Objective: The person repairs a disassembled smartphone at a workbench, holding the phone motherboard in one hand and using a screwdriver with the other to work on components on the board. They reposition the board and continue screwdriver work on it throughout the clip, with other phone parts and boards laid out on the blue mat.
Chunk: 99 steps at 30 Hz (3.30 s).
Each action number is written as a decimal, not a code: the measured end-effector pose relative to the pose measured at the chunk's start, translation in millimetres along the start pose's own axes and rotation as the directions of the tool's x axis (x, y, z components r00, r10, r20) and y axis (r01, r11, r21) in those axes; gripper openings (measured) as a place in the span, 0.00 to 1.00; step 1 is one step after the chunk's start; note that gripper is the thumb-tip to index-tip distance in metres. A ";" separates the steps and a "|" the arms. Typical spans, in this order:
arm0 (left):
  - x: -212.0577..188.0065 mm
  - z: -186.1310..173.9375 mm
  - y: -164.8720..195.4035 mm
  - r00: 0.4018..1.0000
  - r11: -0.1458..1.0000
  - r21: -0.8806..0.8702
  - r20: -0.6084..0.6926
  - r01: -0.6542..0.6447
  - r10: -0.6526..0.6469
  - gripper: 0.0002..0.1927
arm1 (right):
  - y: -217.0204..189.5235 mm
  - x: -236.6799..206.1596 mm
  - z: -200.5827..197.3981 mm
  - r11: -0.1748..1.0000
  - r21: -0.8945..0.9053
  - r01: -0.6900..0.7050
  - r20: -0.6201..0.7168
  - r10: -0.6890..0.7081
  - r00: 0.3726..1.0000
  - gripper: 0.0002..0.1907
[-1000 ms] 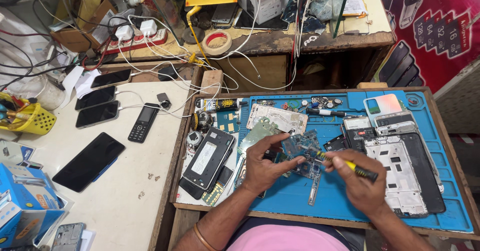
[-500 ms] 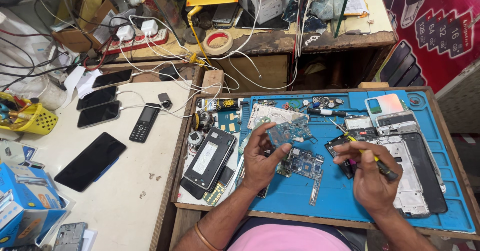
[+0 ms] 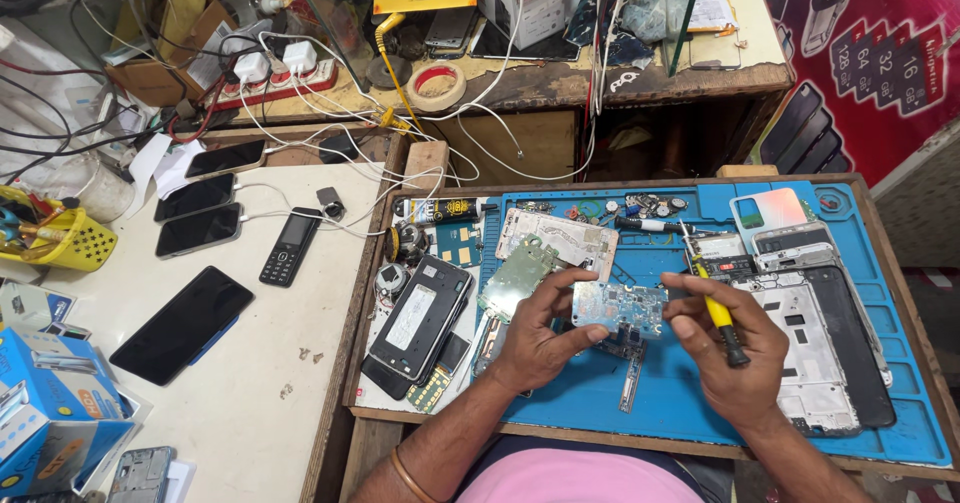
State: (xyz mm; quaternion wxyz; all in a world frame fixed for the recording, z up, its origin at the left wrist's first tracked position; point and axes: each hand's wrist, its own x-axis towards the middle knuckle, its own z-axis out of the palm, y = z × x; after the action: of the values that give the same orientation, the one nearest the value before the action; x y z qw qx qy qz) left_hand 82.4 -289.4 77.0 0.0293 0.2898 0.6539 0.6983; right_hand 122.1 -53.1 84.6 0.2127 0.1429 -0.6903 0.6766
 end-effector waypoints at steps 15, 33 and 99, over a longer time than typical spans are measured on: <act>-1.0 -1.4 -0.2 1.000 1.000 -0.017 0.007 0.009 -0.009 0.31 | -6.2 -0.6 1.7 0.996 -0.087 0.036 0.123 -0.025 0.992 0.34; 1.4 -3.6 9.2 0.989 0.991 -0.066 -0.077 0.119 -0.124 0.30 | 16.4 0.3 4.1 0.910 -0.234 -0.343 0.009 0.355 0.935 0.35; 107.5 -57.9 15.0 0.985 0.623 0.782 -0.128 0.030 0.113 0.29 | -24.4 -7.8 37.0 0.977 -0.074 -0.199 0.025 0.201 0.979 0.30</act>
State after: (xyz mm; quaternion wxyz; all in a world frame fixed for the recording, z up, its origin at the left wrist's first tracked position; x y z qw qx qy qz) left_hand -27.4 -298.2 131.7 -0.1695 0.2303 0.8850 0.3674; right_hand 137.0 -91.7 102.3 0.1372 0.0761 -0.7284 0.6670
